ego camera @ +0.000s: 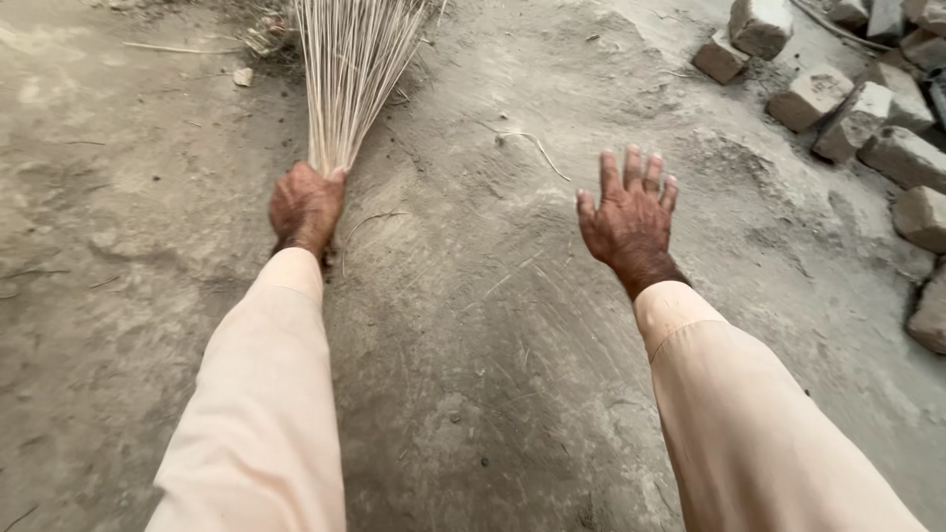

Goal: The person sweeps debris and dry grass into a pile on a concrete surface using a handheld broom made of sticks.

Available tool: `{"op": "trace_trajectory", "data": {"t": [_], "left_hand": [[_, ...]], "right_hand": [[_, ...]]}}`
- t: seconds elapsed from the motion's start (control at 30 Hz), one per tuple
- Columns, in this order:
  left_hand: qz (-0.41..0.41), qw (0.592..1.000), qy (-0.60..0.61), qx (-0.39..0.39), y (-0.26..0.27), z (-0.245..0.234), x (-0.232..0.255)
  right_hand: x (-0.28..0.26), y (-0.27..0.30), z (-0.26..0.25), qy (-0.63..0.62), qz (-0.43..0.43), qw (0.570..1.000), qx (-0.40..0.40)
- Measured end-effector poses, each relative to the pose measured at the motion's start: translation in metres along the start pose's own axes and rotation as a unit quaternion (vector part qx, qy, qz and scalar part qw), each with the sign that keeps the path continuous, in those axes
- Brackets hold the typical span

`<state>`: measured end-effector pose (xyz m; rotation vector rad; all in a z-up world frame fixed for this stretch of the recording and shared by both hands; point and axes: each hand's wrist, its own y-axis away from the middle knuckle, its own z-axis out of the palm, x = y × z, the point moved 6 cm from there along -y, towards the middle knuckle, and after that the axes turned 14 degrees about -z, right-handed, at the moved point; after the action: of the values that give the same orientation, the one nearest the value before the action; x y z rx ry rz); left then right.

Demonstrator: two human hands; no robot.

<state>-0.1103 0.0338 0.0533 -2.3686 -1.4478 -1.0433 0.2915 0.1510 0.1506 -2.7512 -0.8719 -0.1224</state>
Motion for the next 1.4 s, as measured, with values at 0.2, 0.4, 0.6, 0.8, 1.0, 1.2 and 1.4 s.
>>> {"op": "trace_trajectory", "data": {"t": [0.2,0.4,0.6,0.8,1.0,1.2,1.4], "left_hand": [[-0.022,0.997,0.012,-0.078,0.056,-0.015,0.018],[0.095,0.968,-0.183,-0.14,0.07,0.006,-0.014],[0.17,0.929,-0.288,-0.157,0.06,0.049,-0.05],[0.053,0.967,-0.228,-0.102,0.036,0.041,-0.05],[0.052,0.992,-0.111,0.03,0.039,0.011,-0.03],[0.129,0.989,-0.072,-0.012,0.06,0.021,-0.001],[0.179,0.971,-0.14,-0.075,0.074,0.076,0.019]], "right_hand": [[-0.006,-0.012,0.001,-0.055,0.008,0.997,0.046],[-0.006,-0.021,-0.009,-0.071,-0.014,0.993,0.09],[0.048,-0.011,-0.007,-0.09,0.038,0.991,0.096],[0.073,0.021,0.009,-0.056,0.075,0.995,0.03],[0.066,0.015,0.016,-0.047,0.052,0.997,0.042],[0.027,-0.003,0.014,-0.045,0.009,0.996,0.073],[-0.003,-0.018,0.01,-0.041,-0.038,0.994,0.094]]}}
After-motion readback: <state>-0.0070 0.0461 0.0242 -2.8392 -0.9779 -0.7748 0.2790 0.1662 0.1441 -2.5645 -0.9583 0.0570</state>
